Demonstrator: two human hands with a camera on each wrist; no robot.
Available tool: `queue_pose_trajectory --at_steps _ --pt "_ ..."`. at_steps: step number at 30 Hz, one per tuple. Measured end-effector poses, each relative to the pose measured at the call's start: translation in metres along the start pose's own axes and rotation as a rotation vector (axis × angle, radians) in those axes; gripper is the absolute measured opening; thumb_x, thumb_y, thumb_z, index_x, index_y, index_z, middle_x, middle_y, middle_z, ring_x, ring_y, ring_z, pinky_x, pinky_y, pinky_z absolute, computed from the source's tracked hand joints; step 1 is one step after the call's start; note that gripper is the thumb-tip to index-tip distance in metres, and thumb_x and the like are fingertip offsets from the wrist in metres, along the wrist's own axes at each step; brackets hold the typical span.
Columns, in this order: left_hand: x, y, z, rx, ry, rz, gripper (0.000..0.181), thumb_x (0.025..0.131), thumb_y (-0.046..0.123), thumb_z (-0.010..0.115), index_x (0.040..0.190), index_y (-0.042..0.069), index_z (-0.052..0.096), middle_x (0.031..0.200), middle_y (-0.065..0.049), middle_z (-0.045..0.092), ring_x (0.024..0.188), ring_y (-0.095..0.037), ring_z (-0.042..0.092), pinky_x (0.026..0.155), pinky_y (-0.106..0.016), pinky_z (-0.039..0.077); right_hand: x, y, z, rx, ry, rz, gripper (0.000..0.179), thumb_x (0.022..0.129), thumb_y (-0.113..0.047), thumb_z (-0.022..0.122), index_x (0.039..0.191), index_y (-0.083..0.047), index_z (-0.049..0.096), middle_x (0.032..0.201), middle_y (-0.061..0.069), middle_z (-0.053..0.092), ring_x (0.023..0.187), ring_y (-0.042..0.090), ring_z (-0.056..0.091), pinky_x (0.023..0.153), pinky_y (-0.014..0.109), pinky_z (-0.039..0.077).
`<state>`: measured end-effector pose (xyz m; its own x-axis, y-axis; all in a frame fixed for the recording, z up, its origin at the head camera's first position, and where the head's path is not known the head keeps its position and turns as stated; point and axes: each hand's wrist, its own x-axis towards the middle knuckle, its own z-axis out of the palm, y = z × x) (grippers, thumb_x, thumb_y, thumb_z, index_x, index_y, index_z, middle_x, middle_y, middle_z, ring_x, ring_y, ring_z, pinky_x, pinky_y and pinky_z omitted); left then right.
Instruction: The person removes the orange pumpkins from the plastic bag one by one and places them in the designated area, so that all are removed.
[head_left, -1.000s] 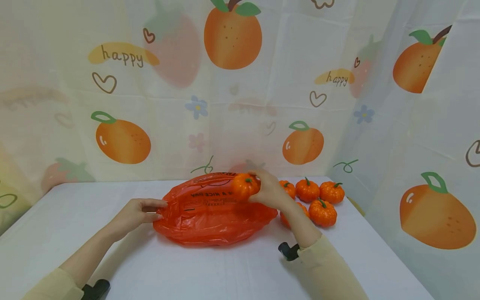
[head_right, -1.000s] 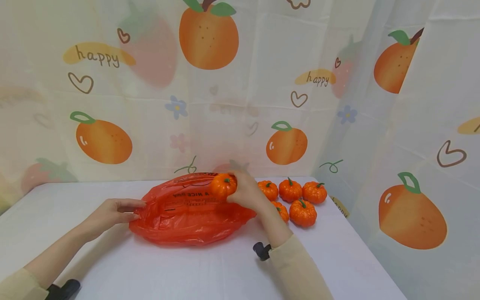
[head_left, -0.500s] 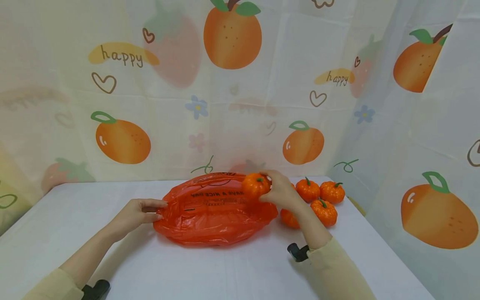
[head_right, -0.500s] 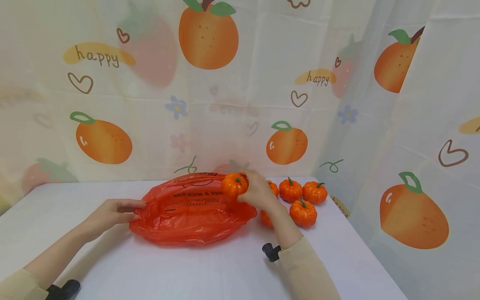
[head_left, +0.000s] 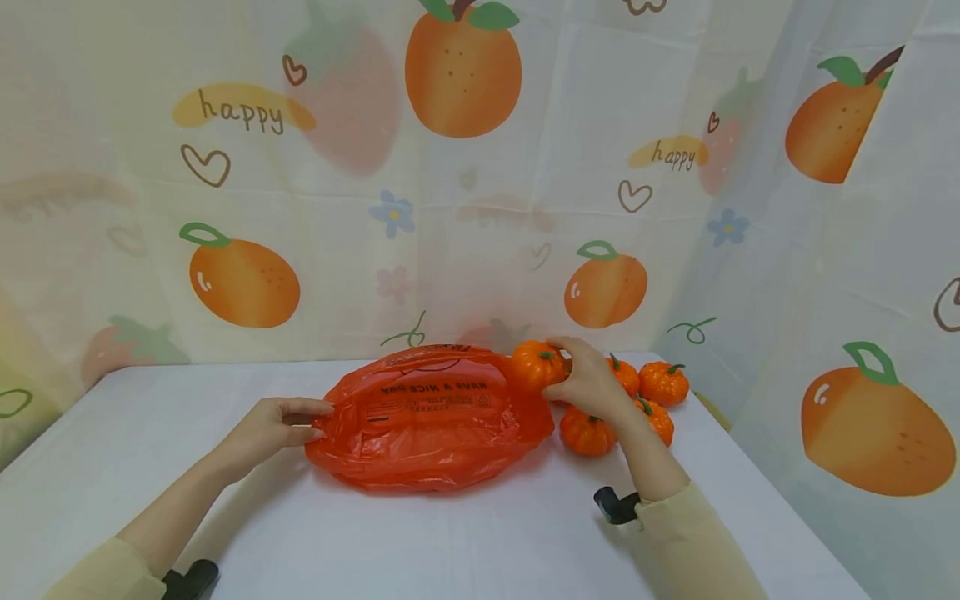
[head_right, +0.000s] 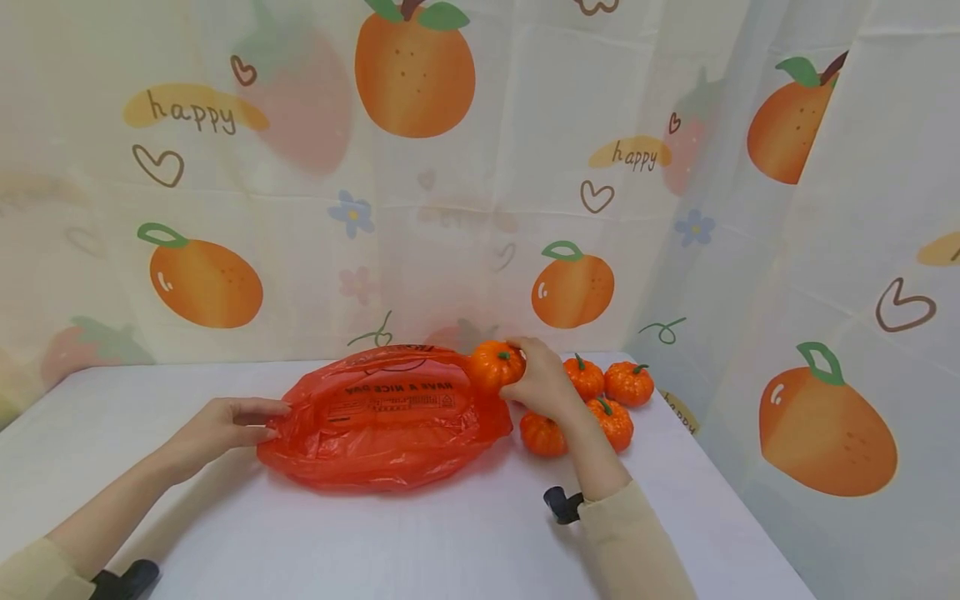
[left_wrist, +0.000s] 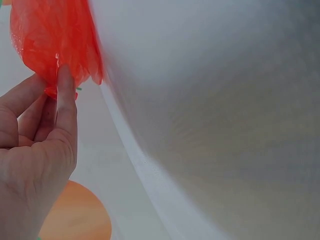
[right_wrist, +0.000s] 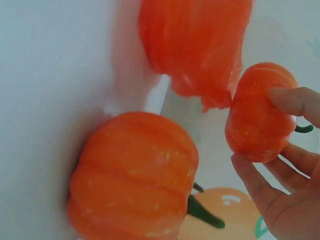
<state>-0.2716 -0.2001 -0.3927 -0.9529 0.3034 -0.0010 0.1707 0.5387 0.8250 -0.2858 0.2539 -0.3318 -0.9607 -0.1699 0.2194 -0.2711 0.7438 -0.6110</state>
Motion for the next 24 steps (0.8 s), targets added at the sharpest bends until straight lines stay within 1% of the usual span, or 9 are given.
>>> queue_pose_trajectory --at_steps 3,5,8,11,18,21,24 --pt "0.0 -0.001 0.0 0.002 0.0 0.001 0.042 0.092 0.014 0.065 0.133 0.002 0.061 0.135 -0.022 0.062 0.121 -0.035 0.061 0.085 -0.028 0.06 -0.003 0.002 -0.004 -0.009 0.015 0.018 0.079 0.074 -0.015 0.079 0.146 -0.01 0.045 0.149 0.011 0.048 0.132 0.035 0.048 0.111 0.056 0.043" --pt "0.0 -0.001 0.0 0.006 0.001 0.003 0.042 0.092 0.015 0.064 0.133 0.002 0.061 0.135 -0.022 0.062 0.121 -0.035 0.061 0.085 -0.028 0.06 -0.005 0.004 -0.006 -0.009 0.016 0.034 0.078 0.076 -0.016 0.078 0.146 -0.011 0.044 0.15 0.01 0.047 0.13 0.035 0.049 0.109 0.056 0.044" --pt "0.0 -0.001 0.0 0.01 0.003 0.004 0.042 0.092 0.014 0.064 0.133 0.002 0.061 0.135 -0.023 0.062 0.121 -0.035 0.061 0.085 -0.028 0.06 -0.008 0.007 -0.01 0.008 0.013 0.077 0.077 0.079 -0.017 0.077 0.147 -0.014 0.043 0.152 0.009 0.045 0.131 0.035 0.048 0.108 0.057 0.045" --pt "0.0 0.0 0.0 0.017 0.005 0.002 0.042 0.092 0.014 0.064 0.133 0.002 0.061 0.135 -0.023 0.061 0.121 -0.035 0.061 0.085 -0.029 0.061 -0.01 0.012 -0.014 0.02 0.013 0.103 0.075 0.081 -0.018 0.075 0.148 -0.016 0.041 0.153 0.008 0.042 0.133 0.034 0.046 0.108 0.057 0.045" --pt "0.0 0.0 0.0 0.01 0.005 0.013 0.042 0.092 0.014 0.065 0.132 0.002 0.061 0.135 -0.023 0.061 0.121 -0.036 0.061 0.084 -0.026 0.06 -0.013 0.022 -0.025 -0.011 0.039 0.098 0.077 0.081 -0.016 0.076 0.149 -0.012 0.04 0.153 0.012 0.043 0.13 0.037 0.048 0.108 0.057 0.046" --pt "0.0 0.0 0.0 0.01 0.006 0.014 0.042 0.092 0.014 0.065 0.132 0.002 0.061 0.135 -0.023 0.061 0.121 -0.036 0.061 0.084 -0.025 0.06 -0.015 0.027 -0.029 -0.007 0.043 0.106 0.077 0.081 -0.016 0.075 0.149 -0.012 0.04 0.153 0.013 0.042 0.131 0.037 0.046 0.107 0.058 0.047" --pt "0.0 0.0 0.0 0.012 0.006 0.012 0.042 0.092 0.014 0.065 0.132 0.002 0.061 0.135 -0.023 0.062 0.122 -0.036 0.061 0.084 -0.026 0.06 -0.016 0.029 -0.034 -0.005 0.052 0.106 0.076 0.081 -0.016 0.074 0.149 -0.011 0.04 0.153 0.015 0.041 0.133 0.038 0.044 0.108 0.059 0.045"
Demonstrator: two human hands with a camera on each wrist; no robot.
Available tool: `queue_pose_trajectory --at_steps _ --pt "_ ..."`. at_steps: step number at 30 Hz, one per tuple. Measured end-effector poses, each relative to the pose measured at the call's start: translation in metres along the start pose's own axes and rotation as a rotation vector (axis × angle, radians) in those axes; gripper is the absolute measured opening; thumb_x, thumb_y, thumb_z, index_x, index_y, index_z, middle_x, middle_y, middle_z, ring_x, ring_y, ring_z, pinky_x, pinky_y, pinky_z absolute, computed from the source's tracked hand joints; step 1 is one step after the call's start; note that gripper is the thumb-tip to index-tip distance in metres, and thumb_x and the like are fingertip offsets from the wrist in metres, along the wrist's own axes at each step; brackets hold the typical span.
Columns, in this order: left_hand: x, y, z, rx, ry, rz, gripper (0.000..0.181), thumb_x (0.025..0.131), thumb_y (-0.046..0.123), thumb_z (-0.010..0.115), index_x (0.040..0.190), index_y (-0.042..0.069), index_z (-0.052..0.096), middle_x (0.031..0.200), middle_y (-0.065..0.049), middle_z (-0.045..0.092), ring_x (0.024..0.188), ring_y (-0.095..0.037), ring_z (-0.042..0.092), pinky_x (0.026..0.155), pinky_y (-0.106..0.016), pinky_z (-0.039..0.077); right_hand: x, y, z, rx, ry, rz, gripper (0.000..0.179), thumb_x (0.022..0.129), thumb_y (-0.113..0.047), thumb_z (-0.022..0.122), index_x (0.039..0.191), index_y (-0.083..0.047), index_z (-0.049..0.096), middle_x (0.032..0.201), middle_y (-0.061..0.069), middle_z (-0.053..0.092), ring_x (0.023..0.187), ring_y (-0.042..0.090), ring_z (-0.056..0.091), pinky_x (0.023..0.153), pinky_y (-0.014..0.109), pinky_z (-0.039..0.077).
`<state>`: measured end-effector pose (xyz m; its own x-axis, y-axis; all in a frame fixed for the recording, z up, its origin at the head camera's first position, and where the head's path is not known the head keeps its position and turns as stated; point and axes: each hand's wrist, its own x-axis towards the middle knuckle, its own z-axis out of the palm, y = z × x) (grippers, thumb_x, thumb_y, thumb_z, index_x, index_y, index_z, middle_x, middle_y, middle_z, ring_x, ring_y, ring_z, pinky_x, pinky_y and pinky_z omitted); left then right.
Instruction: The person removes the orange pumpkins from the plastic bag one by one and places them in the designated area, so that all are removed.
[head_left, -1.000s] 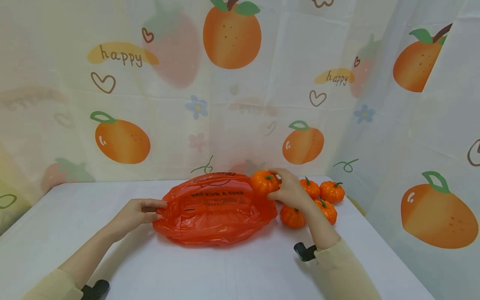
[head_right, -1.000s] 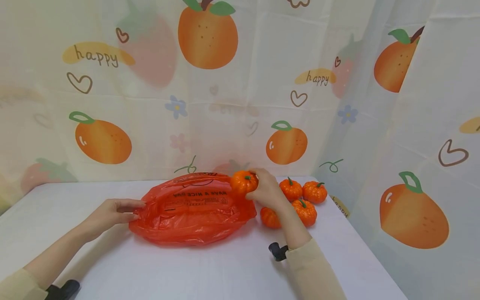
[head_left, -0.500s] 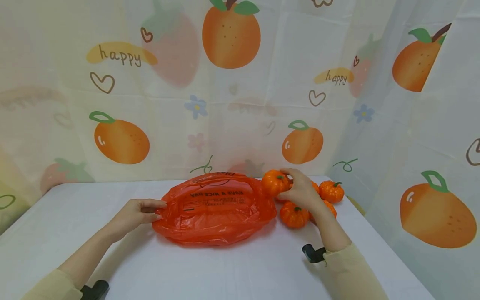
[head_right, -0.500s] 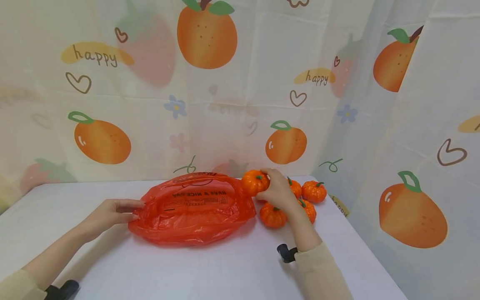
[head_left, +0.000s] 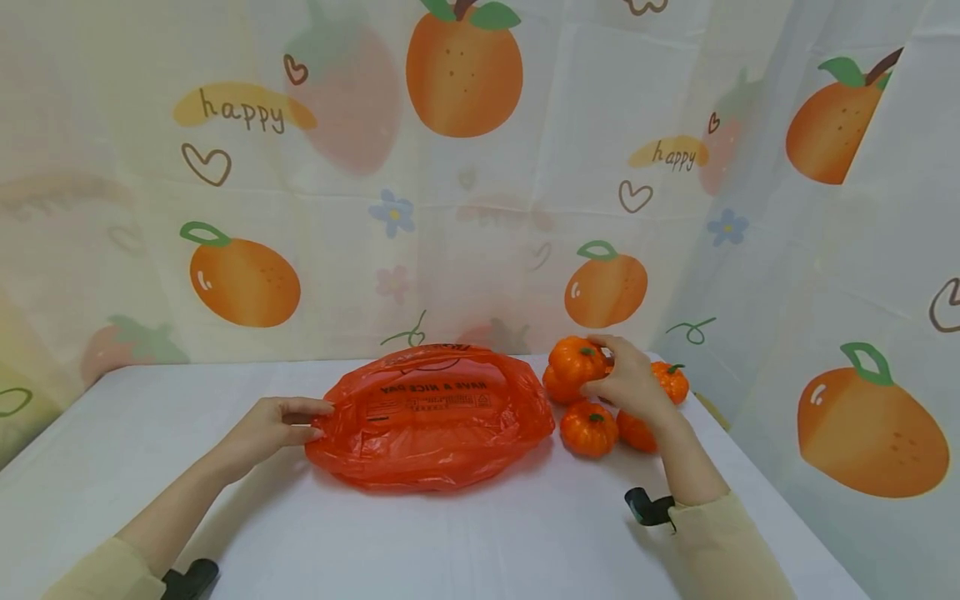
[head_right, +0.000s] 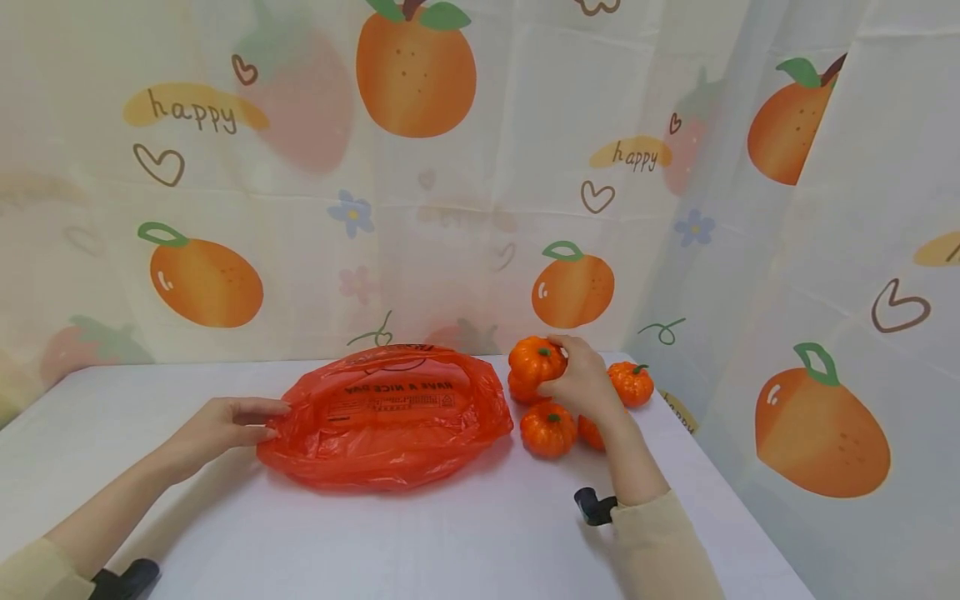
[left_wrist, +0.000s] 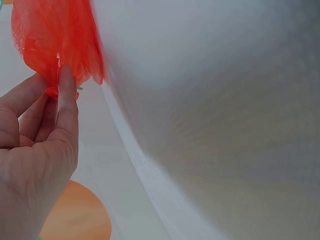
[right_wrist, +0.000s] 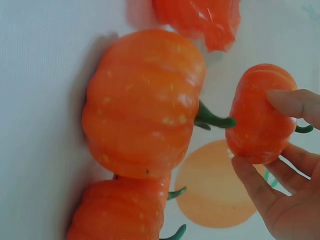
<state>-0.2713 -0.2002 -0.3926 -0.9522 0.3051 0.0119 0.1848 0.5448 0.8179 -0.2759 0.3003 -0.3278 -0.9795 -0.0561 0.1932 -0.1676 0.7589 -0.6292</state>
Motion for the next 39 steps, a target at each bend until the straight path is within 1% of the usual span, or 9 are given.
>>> queue_pose_trajectory --at_steps 4,9,16,23,30,36,39 --pt "0.0 0.0 0.0 -0.002 0.0 0.001 0.042 0.092 0.014 0.065 0.132 0.002 0.061 0.136 -0.023 0.061 0.122 -0.037 0.06 0.085 -0.027 0.06 -0.001 0.003 -0.005 -0.009 0.019 0.005 0.076 0.081 -0.017 0.074 0.149 -0.01 0.041 0.153 0.015 0.042 0.132 0.038 0.045 0.109 0.06 0.043" --pt "0.0 0.0 0.0 -0.008 0.0 0.008 0.042 0.092 0.014 0.065 0.132 0.002 0.061 0.136 -0.023 0.061 0.122 -0.037 0.06 0.084 -0.025 0.06 -0.004 0.007 -0.01 -0.025 0.029 0.024 0.077 0.081 -0.019 0.075 0.149 -0.01 0.041 0.153 0.016 0.042 0.128 0.039 0.049 0.105 0.058 0.048" --pt "0.0 0.0 -0.001 -0.008 -0.002 0.014 0.042 0.092 0.013 0.065 0.132 0.001 0.061 0.136 -0.024 0.061 0.122 -0.038 0.06 0.084 -0.026 0.06 -0.01 0.014 -0.018 -0.032 0.055 0.023 0.075 0.08 -0.018 0.075 0.147 -0.009 0.043 0.151 0.017 0.045 0.126 0.042 0.052 0.102 0.059 0.048" --pt "0.001 0.0 -0.001 -0.014 -0.003 0.016 0.042 0.091 0.013 0.065 0.132 0.001 0.061 0.135 -0.024 0.061 0.122 -0.037 0.061 0.083 -0.023 0.059 -0.014 0.022 -0.026 -0.036 0.058 0.054 0.076 0.081 -0.018 0.072 0.149 -0.007 0.04 0.151 0.021 0.043 0.124 0.042 0.048 0.103 0.061 0.045" --pt "0.0 0.001 -0.001 -0.015 -0.005 0.005 0.043 0.092 0.013 0.065 0.132 0.001 0.061 0.135 -0.024 0.061 0.122 -0.037 0.06 0.084 -0.023 0.059 -0.019 0.031 -0.033 -0.024 0.057 0.105 0.077 0.082 -0.017 0.071 0.15 -0.008 0.037 0.153 0.02 0.04 0.13 0.045 0.046 0.104 0.062 0.045" --pt "0.0 0.001 -0.001 -0.015 -0.009 0.002 0.043 0.092 0.014 0.065 0.133 0.001 0.061 0.135 -0.023 0.061 0.122 -0.037 0.06 0.084 -0.023 0.059 -0.022 0.037 -0.04 -0.036 0.08 0.098 0.076 0.081 -0.016 0.07 0.149 -0.004 0.038 0.152 0.023 0.042 0.129 0.047 0.047 0.105 0.062 0.045" --pt "-0.001 0.001 -0.001 -0.018 -0.01 0.004 0.043 0.092 0.014 0.065 0.133 0.001 0.06 0.136 -0.023 0.061 0.122 -0.036 0.06 0.084 -0.024 0.059 -0.024 0.04 -0.043 -0.056 0.082 0.099 0.076 0.08 -0.017 0.07 0.148 -0.002 0.038 0.151 0.025 0.042 0.13 0.046 0.045 0.106 0.063 0.044"
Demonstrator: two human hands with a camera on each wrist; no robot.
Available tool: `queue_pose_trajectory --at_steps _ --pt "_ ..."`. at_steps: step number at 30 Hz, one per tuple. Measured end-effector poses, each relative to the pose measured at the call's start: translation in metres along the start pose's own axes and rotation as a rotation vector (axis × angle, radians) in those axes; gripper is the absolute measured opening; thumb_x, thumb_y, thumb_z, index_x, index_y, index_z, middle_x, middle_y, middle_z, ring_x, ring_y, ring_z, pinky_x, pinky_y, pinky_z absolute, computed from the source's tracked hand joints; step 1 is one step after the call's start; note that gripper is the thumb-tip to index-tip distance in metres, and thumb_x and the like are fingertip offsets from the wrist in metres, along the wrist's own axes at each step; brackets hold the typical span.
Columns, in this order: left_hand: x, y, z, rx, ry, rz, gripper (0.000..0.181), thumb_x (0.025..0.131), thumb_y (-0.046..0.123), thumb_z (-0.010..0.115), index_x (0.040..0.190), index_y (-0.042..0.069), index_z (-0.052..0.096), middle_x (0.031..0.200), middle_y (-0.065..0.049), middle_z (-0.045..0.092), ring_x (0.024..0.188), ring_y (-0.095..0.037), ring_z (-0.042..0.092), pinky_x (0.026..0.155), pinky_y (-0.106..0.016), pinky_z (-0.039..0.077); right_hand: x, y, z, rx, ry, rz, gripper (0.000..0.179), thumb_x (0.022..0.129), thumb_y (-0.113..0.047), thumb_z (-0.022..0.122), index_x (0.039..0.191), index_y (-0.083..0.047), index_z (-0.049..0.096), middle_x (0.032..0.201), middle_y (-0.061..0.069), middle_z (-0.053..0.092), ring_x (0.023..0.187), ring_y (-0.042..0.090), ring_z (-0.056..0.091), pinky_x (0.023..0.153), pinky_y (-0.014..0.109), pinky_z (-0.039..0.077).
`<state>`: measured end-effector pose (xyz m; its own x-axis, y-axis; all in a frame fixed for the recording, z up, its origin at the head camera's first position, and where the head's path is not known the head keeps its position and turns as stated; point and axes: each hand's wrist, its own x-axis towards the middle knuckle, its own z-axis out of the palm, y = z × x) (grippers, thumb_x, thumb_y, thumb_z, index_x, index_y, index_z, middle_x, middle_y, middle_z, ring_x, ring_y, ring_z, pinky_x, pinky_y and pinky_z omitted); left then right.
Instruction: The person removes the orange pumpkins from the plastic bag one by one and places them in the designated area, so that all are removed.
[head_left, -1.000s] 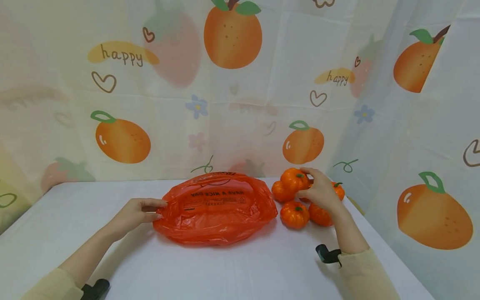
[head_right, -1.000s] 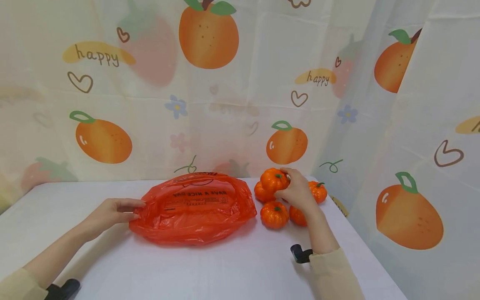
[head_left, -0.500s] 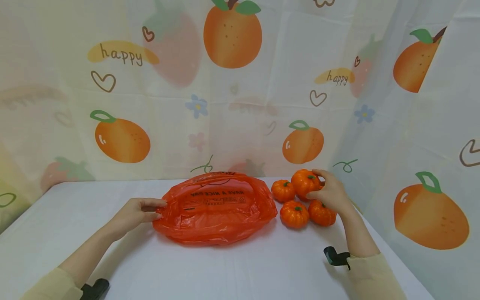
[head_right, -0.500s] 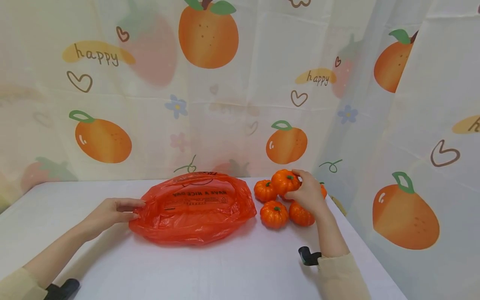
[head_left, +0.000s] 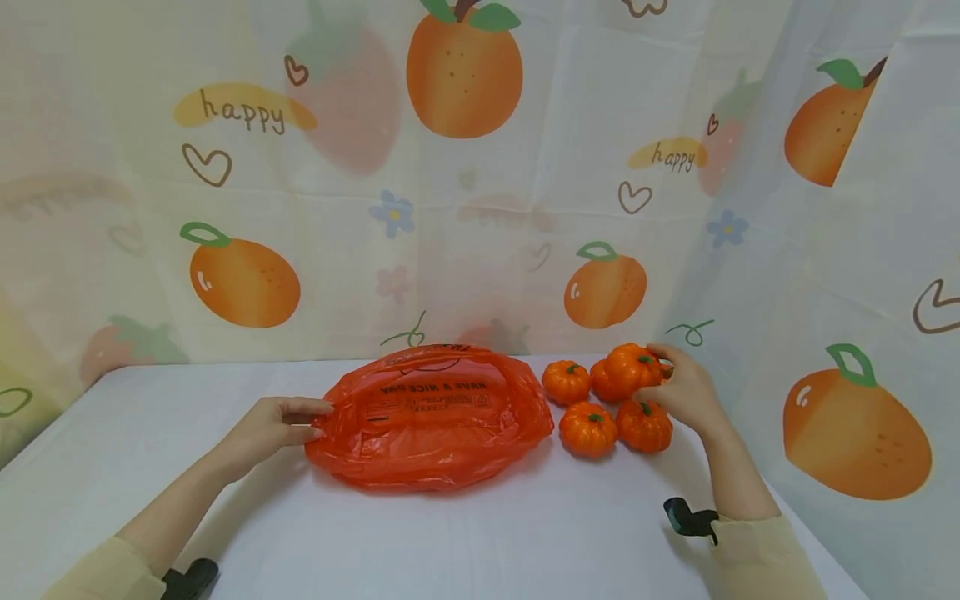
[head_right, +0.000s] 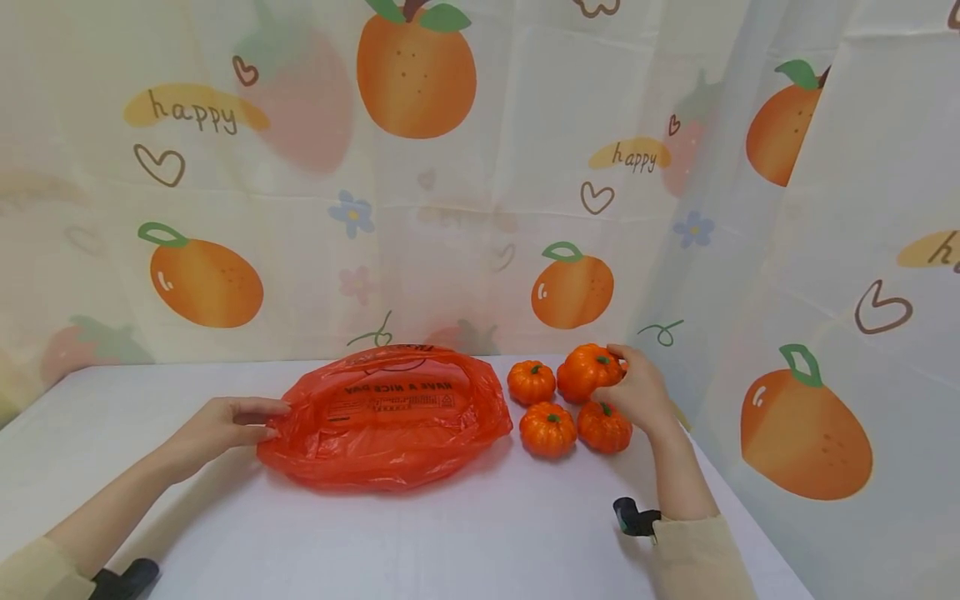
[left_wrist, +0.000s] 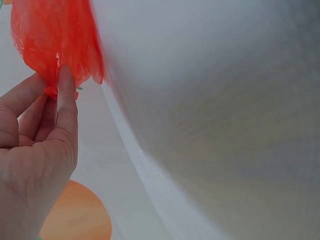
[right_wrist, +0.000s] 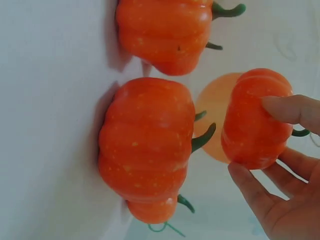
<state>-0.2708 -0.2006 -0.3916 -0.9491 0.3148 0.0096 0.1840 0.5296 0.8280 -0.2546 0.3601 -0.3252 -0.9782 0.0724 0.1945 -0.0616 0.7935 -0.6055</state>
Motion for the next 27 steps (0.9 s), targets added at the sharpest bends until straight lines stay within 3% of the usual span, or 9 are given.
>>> queue_pose_trajectory --at_steps 7,12,19,27 --pt "0.0 0.0 0.0 -0.002 0.0 0.003 0.043 0.092 0.014 0.065 0.133 0.002 0.06 0.136 -0.023 0.061 0.122 -0.036 0.061 0.085 -0.025 0.06 -0.003 0.008 -0.006 -0.022 0.011 0.008 0.078 0.078 -0.018 0.072 0.147 -0.001 0.039 0.148 0.025 0.046 0.121 0.045 0.05 0.096 0.057 0.05" --pt "0.0 -0.001 -0.001 -0.002 -0.003 -0.002 0.043 0.092 0.014 0.064 0.134 0.002 0.06 0.136 -0.023 0.061 0.122 -0.036 0.061 0.086 -0.027 0.06 -0.003 0.015 -0.007 -0.028 0.013 0.007 0.079 0.078 -0.017 0.072 0.147 0.002 0.039 0.148 0.027 0.045 0.122 0.046 0.05 0.101 0.061 0.047" --pt "-0.002 0.001 0.0 0.0 0.002 -0.004 0.043 0.092 0.014 0.064 0.133 0.001 0.06 0.135 -0.023 0.061 0.122 -0.036 0.061 0.086 -0.027 0.06 -0.006 0.023 -0.009 -0.055 0.021 0.04 0.078 0.08 -0.019 0.071 0.147 0.002 0.039 0.148 0.027 0.045 0.112 0.042 0.056 0.095 0.054 0.051" --pt "-0.001 0.001 0.0 0.003 0.004 -0.002 0.043 0.092 0.014 0.065 0.133 0.001 0.06 0.135 -0.023 0.061 0.122 -0.037 0.061 0.085 -0.026 0.06 -0.007 0.032 -0.013 -0.062 0.024 0.074 0.079 0.081 -0.02 0.071 0.147 0.004 0.037 0.149 0.03 0.043 0.119 0.045 0.052 0.101 0.061 0.046"
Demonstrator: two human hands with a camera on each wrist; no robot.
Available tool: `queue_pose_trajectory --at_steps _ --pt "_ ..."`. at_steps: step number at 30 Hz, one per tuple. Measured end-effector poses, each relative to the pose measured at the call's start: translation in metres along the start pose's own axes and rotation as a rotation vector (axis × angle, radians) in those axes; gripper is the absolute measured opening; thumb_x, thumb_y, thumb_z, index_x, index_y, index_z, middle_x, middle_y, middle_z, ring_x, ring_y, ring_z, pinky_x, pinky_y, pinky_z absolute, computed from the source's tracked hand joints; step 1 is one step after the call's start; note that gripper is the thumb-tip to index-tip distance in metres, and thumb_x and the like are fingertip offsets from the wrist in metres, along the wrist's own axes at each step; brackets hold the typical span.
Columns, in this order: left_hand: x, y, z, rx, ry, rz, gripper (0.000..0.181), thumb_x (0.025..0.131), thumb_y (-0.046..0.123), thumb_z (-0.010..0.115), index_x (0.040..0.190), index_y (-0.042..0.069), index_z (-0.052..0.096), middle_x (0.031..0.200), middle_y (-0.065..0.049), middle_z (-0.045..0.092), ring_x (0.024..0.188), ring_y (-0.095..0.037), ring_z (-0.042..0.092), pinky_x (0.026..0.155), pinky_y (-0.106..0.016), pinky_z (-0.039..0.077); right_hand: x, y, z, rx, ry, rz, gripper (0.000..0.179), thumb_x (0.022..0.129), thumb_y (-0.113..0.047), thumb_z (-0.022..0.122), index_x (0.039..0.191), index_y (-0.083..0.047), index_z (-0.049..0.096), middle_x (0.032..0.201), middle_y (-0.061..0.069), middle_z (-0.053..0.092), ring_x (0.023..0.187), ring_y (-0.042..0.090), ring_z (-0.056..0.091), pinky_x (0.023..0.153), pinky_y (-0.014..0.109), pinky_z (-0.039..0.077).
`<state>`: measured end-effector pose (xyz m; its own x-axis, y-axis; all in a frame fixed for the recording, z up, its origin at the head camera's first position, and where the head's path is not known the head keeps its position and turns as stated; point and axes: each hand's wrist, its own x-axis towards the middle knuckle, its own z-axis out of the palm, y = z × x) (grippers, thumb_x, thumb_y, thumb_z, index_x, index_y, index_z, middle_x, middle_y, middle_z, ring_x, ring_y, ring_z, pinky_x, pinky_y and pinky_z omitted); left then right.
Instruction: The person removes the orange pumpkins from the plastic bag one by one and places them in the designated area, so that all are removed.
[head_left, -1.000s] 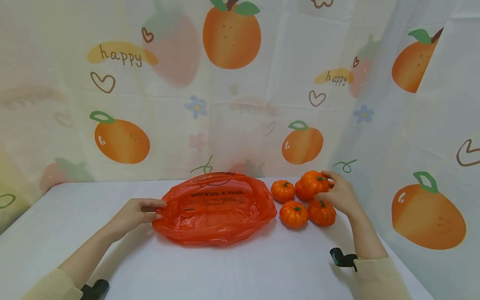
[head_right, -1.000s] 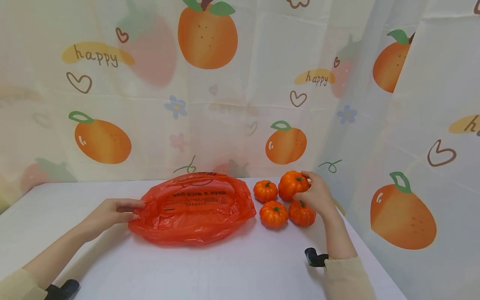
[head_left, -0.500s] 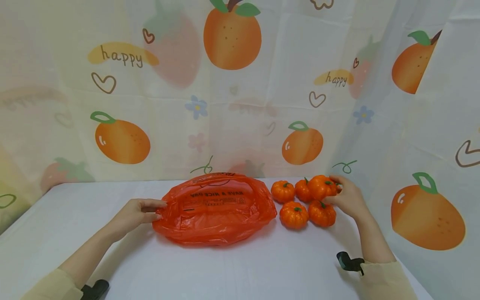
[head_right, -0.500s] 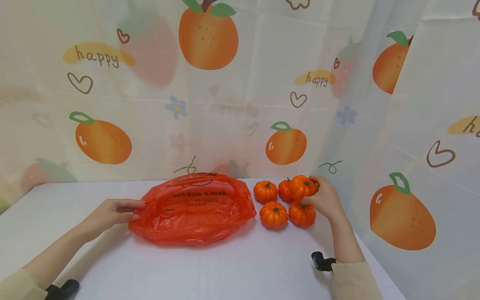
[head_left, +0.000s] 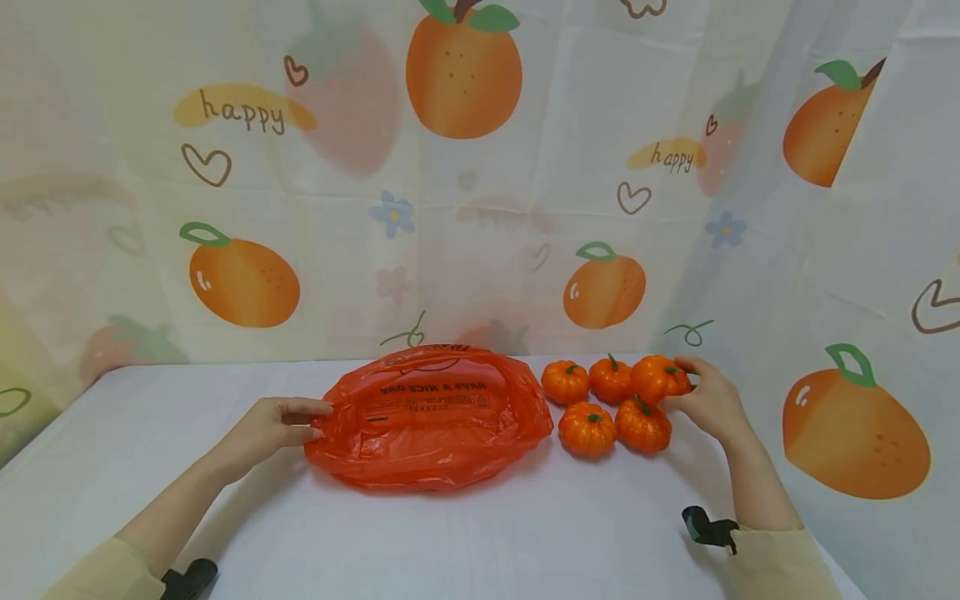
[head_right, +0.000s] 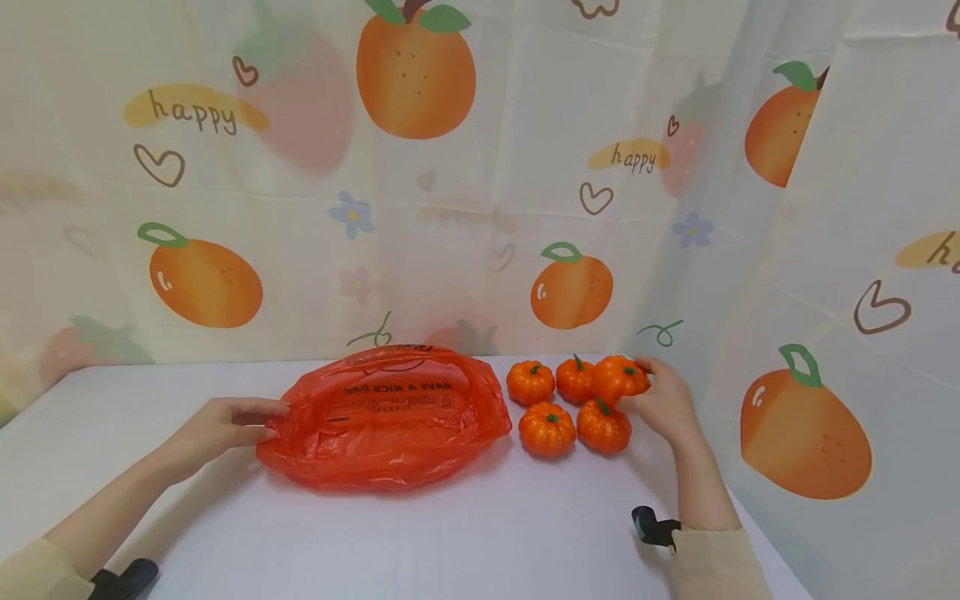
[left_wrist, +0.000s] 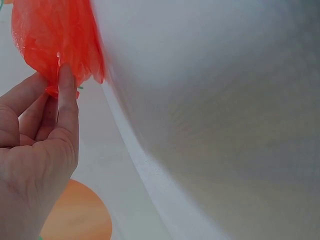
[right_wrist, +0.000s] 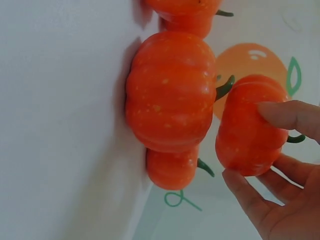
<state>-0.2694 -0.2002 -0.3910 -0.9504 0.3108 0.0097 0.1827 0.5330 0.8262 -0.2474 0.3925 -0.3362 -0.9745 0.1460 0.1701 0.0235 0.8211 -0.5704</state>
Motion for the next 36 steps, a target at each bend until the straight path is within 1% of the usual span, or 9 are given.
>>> queue_pose_trajectory --at_steps 6,9,11,16,23,36 --pt "0.001 -0.002 0.0 0.002 -0.002 -0.001 0.043 0.092 0.014 0.065 0.133 0.002 0.06 0.136 -0.023 0.061 0.122 -0.036 0.06 0.085 -0.026 0.06 -0.001 0.008 -0.002 0.007 -0.013 0.044 0.079 0.081 -0.02 0.07 0.147 0.006 0.035 0.149 0.032 0.04 0.127 0.048 0.045 0.105 0.065 0.041" --pt "0.001 -0.002 0.0 0.002 -0.003 0.0 0.043 0.092 0.014 0.064 0.133 0.002 0.06 0.136 -0.023 0.061 0.122 -0.036 0.061 0.085 -0.027 0.06 -0.002 0.012 -0.003 0.01 -0.017 0.063 0.081 0.081 -0.021 0.07 0.147 0.007 0.034 0.15 0.033 0.039 0.133 0.05 0.039 0.108 0.067 0.036" --pt "0.001 -0.002 0.0 0.003 -0.003 0.005 0.043 0.092 0.014 0.064 0.133 0.002 0.061 0.136 -0.023 0.061 0.122 -0.036 0.061 0.085 -0.026 0.06 -0.002 0.015 -0.004 0.005 -0.018 0.076 0.081 0.081 -0.022 0.071 0.147 0.007 0.034 0.15 0.033 0.038 0.134 0.051 0.038 0.108 0.067 0.036" --pt "0.001 -0.002 0.0 0.006 -0.001 0.016 0.042 0.092 0.014 0.064 0.132 0.002 0.061 0.135 -0.023 0.062 0.121 -0.036 0.061 0.083 -0.023 0.059 -0.002 0.022 -0.004 0.003 -0.015 0.114 0.083 0.08 -0.023 0.071 0.147 0.008 0.033 0.15 0.034 0.038 0.133 0.051 0.038 0.106 0.067 0.036" --pt "0.001 -0.001 0.0 0.005 -0.006 0.003 0.042 0.093 0.014 0.063 0.133 0.002 0.06 0.136 -0.023 0.061 0.121 -0.035 0.061 0.085 -0.026 0.06 -0.003 0.029 -0.006 -0.002 -0.003 0.164 0.083 0.08 -0.023 0.07 0.147 0.009 0.033 0.149 0.034 0.038 0.127 0.051 0.04 0.103 0.066 0.04" --pt "0.001 -0.001 0.0 0.011 -0.003 -0.012 0.042 0.093 0.014 0.064 0.133 0.002 0.061 0.136 -0.023 0.06 0.121 -0.035 0.061 0.085 -0.028 0.06 -0.005 0.036 -0.008 -0.017 -0.048 0.211 0.082 0.079 -0.021 0.068 0.145 0.012 0.031 0.147 0.037 0.036 0.124 0.051 0.042 0.102 0.065 0.042"
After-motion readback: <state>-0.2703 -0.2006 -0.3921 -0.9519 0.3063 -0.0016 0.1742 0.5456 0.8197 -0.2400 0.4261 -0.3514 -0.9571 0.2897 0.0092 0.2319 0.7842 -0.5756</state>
